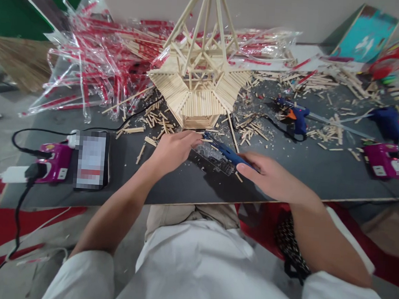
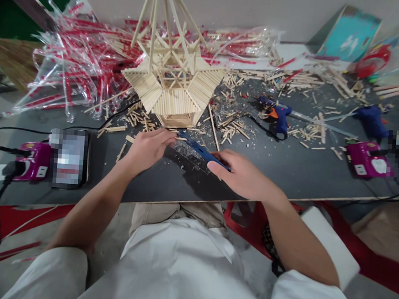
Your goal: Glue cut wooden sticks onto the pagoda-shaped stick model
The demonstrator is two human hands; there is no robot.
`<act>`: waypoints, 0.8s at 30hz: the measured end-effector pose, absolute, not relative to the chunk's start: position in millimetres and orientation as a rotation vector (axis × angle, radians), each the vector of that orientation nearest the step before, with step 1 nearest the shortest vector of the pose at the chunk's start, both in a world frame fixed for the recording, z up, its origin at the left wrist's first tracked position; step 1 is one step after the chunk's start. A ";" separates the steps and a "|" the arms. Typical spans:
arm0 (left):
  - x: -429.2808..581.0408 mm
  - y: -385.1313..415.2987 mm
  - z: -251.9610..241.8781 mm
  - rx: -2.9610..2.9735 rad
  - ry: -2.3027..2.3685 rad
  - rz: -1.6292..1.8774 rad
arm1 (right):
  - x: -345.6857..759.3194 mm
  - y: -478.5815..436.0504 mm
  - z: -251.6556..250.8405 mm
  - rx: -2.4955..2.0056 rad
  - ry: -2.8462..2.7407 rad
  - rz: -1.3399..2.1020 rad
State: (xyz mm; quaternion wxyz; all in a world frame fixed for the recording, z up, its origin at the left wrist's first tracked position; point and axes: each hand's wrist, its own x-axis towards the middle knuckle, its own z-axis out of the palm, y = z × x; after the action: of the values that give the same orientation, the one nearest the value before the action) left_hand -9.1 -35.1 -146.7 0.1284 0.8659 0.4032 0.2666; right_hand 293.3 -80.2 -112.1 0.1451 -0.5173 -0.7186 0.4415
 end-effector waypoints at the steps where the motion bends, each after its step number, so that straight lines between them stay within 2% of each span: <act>1: -8.0 -35.5 -146.8 2.529 1.176 0.771 | 292.3 -80.6 -113.4 -1.495 -2.056 1.275; 24: -3.5 -33.5 -150.5 2.498 1.202 0.793 | 288.3 -79.4 -130.9 -1.433 -2.034 1.196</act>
State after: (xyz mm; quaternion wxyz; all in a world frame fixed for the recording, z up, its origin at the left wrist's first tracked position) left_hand -3.5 -33.5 -150.5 0.1287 0.8593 0.4132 0.2727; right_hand 288.3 -79.4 -130.9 0.1894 -0.5096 -0.7235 0.4255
